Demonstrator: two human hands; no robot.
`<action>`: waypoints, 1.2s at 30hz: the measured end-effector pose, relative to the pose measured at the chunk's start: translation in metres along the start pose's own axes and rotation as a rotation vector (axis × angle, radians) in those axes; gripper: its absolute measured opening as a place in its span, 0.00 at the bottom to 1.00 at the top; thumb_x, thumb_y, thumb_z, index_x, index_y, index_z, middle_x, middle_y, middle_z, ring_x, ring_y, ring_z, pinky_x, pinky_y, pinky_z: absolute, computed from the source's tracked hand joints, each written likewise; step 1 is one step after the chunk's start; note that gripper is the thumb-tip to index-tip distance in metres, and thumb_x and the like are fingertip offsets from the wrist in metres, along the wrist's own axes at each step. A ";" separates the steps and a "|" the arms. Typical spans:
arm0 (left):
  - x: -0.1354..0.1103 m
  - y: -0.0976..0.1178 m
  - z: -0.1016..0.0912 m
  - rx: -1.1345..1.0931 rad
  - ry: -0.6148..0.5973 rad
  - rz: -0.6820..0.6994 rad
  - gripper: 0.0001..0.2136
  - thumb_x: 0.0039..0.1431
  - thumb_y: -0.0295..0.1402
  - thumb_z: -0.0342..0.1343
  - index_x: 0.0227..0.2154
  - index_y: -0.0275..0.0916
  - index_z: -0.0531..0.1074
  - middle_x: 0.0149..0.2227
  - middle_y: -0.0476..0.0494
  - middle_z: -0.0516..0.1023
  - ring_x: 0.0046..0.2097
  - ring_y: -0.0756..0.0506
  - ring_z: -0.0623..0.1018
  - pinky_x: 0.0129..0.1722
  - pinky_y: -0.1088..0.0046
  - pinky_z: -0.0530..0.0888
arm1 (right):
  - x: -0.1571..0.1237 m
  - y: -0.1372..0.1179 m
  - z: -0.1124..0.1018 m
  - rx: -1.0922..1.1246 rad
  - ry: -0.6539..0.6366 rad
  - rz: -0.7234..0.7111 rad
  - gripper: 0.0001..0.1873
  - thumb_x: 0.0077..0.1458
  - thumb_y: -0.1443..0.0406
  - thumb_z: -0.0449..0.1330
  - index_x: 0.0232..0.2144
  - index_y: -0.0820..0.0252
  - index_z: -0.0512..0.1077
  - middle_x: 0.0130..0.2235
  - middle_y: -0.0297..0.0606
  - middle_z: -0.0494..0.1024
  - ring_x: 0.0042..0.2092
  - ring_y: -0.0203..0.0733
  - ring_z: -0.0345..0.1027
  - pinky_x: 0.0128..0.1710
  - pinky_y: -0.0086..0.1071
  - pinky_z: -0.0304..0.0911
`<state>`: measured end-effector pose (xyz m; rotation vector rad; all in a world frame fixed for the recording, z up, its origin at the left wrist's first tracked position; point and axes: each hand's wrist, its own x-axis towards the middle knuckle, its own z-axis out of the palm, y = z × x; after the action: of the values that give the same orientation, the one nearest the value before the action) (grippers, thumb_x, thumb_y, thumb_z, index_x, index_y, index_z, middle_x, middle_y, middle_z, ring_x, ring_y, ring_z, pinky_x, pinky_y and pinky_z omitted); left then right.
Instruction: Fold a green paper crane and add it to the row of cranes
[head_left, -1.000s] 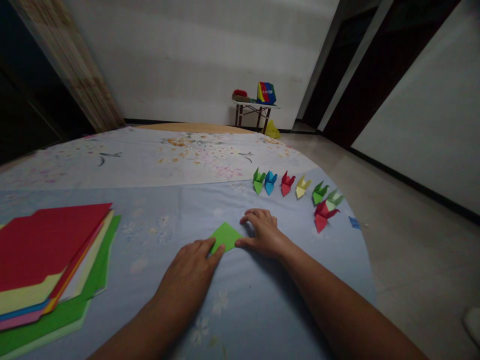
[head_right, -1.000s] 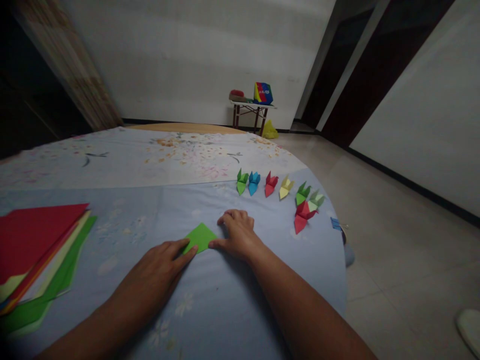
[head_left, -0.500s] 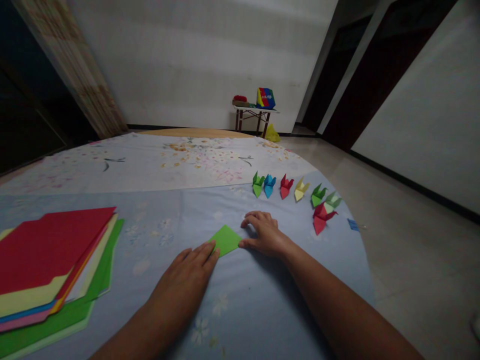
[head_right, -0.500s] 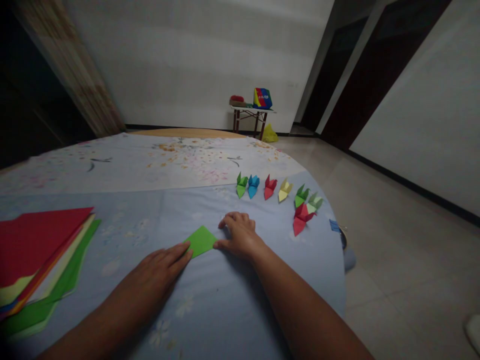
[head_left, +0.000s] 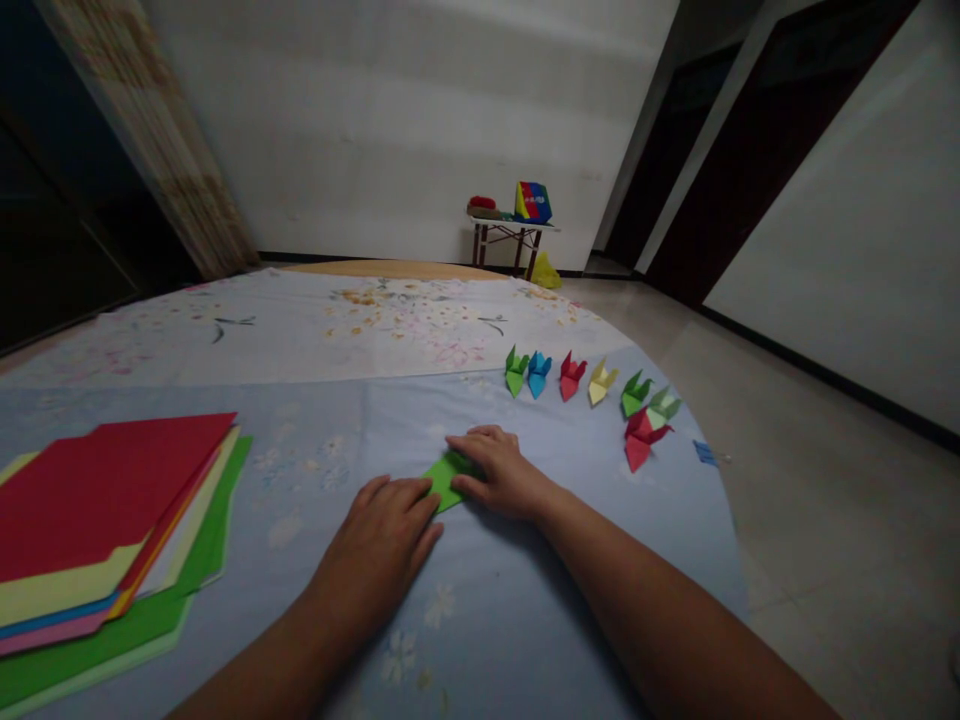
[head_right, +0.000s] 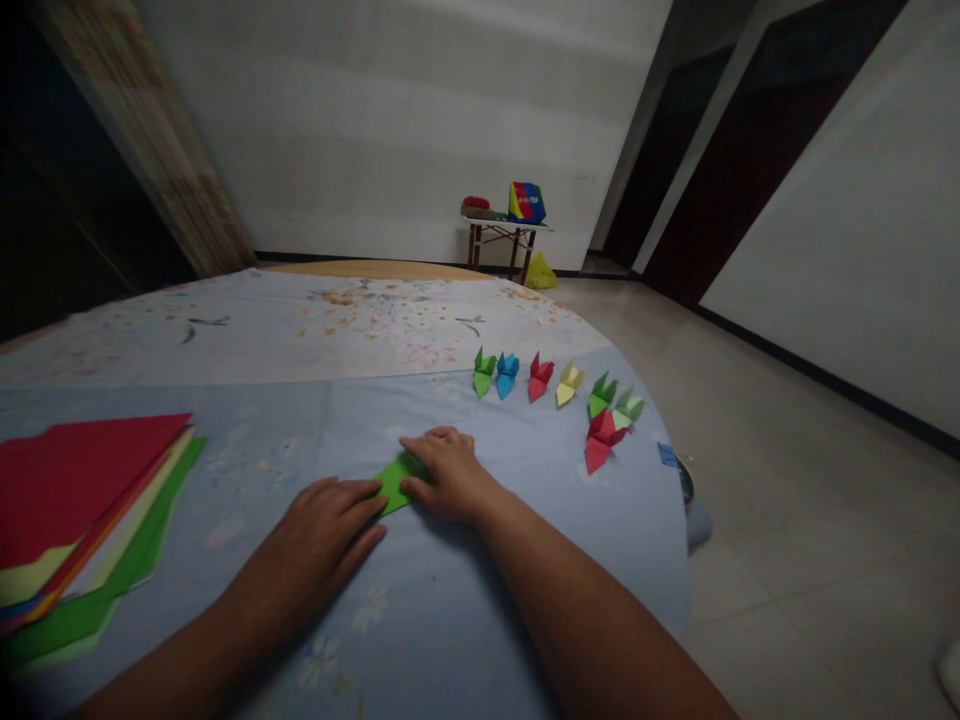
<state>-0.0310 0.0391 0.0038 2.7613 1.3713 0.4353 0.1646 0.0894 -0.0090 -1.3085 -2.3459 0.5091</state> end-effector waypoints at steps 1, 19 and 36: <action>0.001 0.000 0.000 0.006 0.008 0.007 0.11 0.58 0.32 0.50 0.43 0.41 0.72 0.46 0.41 0.74 0.48 0.41 0.71 0.52 0.54 0.62 | 0.000 -0.001 0.000 -0.013 0.009 0.000 0.27 0.52 0.60 0.58 0.54 0.54 0.60 0.50 0.41 0.69 0.54 0.47 0.52 0.52 0.42 0.46; 0.007 -0.005 -0.002 0.077 0.031 -0.040 0.10 0.61 0.30 0.47 0.41 0.43 0.72 0.36 0.45 0.74 0.37 0.45 0.70 0.38 0.66 0.65 | -0.008 -0.012 -0.015 0.109 0.035 0.208 0.11 0.47 0.69 0.56 0.37 0.57 0.69 0.29 0.30 0.73 0.35 0.37 0.63 0.41 0.34 0.51; 0.004 0.001 0.003 -0.097 -0.007 0.030 0.12 0.61 0.33 0.47 0.44 0.43 0.71 0.47 0.43 0.73 0.50 0.42 0.69 0.49 0.58 0.60 | -0.014 -0.002 -0.021 0.088 -0.035 0.171 0.13 0.48 0.68 0.54 0.34 0.53 0.76 0.31 0.32 0.76 0.39 0.40 0.66 0.45 0.37 0.54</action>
<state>-0.0279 0.0419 0.0019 2.7063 1.2729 0.4800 0.1812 0.0786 0.0076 -1.4767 -2.2232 0.6852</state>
